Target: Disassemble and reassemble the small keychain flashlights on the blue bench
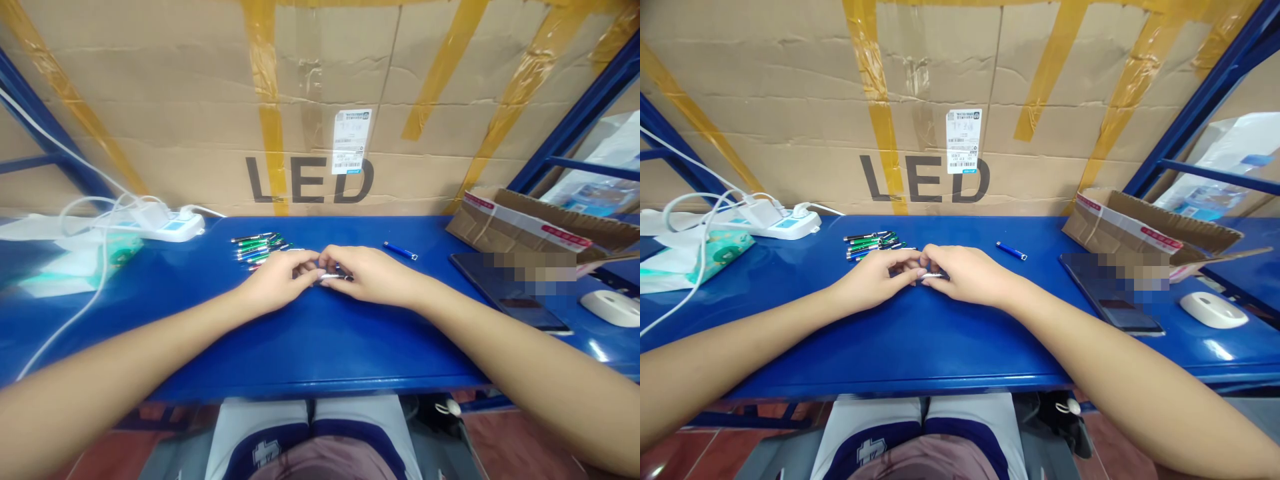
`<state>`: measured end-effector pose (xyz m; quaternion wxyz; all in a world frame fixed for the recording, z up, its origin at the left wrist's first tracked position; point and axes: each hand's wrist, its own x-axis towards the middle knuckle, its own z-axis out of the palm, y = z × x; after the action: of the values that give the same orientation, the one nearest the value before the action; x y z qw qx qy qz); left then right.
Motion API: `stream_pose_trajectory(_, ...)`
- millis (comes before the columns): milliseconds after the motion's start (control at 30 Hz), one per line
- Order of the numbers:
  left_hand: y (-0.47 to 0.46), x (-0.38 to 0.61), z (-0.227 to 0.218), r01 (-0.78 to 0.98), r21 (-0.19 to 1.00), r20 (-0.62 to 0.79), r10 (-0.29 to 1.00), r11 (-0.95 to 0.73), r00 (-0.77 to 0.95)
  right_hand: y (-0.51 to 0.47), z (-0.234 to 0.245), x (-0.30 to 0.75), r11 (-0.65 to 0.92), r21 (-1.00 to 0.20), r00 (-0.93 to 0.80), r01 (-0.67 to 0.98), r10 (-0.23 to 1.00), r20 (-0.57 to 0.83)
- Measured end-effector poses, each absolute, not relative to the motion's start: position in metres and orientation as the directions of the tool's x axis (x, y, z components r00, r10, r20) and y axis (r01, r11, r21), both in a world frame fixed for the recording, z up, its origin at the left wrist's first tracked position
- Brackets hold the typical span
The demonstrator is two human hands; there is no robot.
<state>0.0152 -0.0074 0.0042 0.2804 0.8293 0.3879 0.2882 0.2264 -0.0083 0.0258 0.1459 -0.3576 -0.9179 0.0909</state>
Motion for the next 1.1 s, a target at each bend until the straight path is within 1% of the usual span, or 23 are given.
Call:
stream_pose_trajectory(67, -0.006, 0.014, 0.002, 0.480, 0.720, 0.253, 0.834, -0.501, 0.491, -0.007, 0.027, 0.230, 0.669, -0.252, -0.640, 0.699, 0.743, 0.196)
stream_pose_trajectory(100, -0.005, 0.014, 0.001, 0.494, 0.712, 0.265, 0.842, -0.500, 0.470, -0.006, 0.029, 0.233, 0.623, -0.227, -0.596, 0.749, 0.782, 0.181)
stream_pose_trajectory(167, -0.003, 0.012, 0.000, 0.538, 0.640, 0.323, 0.827, -0.549, 0.460, -0.004, 0.034, 0.241, 0.526, -0.148, -0.518, 0.838, 0.851, 0.089)
stream_pose_trajectory(200, -0.002, 0.011, 0.000, 0.557, 0.591, 0.354, 0.808, -0.583, 0.471, -0.003, 0.037, 0.245, 0.496, -0.106, -0.498, 0.862, 0.867, 0.007)
stream_pose_trajectory(267, -0.002, 0.010, 0.000, 0.577, 0.517, 0.385, 0.773, -0.633, 0.504, -0.002, 0.041, 0.252, 0.504, -0.084, -0.510, 0.860, 0.840, -0.187)
stream_pose_trajectory(300, -0.002, 0.010, 0.000, 0.575, 0.501, 0.385, 0.761, -0.647, 0.522, -0.001, 0.042, 0.255, 0.521, -0.103, -0.531, 0.847, 0.818, -0.222)
stream_pose_trajectory(333, -0.003, 0.010, 0.000, 0.569, 0.497, 0.381, 0.753, -0.656, 0.536, -0.001, 0.041, 0.256, 0.540, -0.129, -0.555, 0.832, 0.801, -0.225)
stream_pose_trajectory(467, -0.008, 0.012, 0.003, 0.528, 0.494, 0.360, 0.715, -0.691, 0.599, 0.001, 0.033, 0.251, 0.617, -0.200, -0.642, 0.761, 0.761, -0.094)
stream_pose_trajectory(533, -0.011, 0.013, 0.005, 0.514, 0.521, 0.336, 0.717, -0.681, 0.611, 0.001, 0.028, 0.247, 0.653, -0.213, -0.673, 0.727, 0.739, -0.033)
stream_pose_trajectory(600, -0.013, 0.014, 0.007, 0.509, 0.595, 0.294, 0.758, -0.622, 0.583, 0.001, 0.026, 0.242, 0.672, -0.215, -0.680, 0.708, 0.731, 0.047)
stream_pose_trajectory(700, -0.013, 0.014, 0.009, 0.489, 0.732, 0.229, 0.847, -0.475, 0.480, -0.001, 0.023, 0.236, 0.677, -0.249, -0.663, 0.693, 0.734, 0.150)
stream_pose_trajectory(767, -0.011, 0.013, 0.009, 0.475, 0.774, 0.220, 0.882, -0.418, 0.417, -0.002, 0.022, 0.232, 0.685, -0.287, -0.659, 0.670, 0.726, 0.195)
stream_pose_trajectory(900, -0.009, 0.012, 0.009, 0.503, 0.754, 0.247, 0.893, -0.421, 0.377, -0.005, 0.019, 0.228, 0.697, -0.342, -0.644, 0.630, 0.715, 0.271)
stream_pose_trajectory(1000, -0.011, 0.012, 0.008, 0.530, 0.738, 0.285, 0.904, -0.419, 0.318, -0.006, 0.018, 0.228, 0.691, -0.381, -0.599, 0.614, 0.722, 0.346)
stream_pose_trajectory(1100, -0.012, 0.013, 0.008, 0.510, 0.738, 0.335, 0.896, -0.442, 0.292, -0.005, 0.019, 0.229, 0.699, -0.401, -0.569, 0.591, 0.715, 0.408)
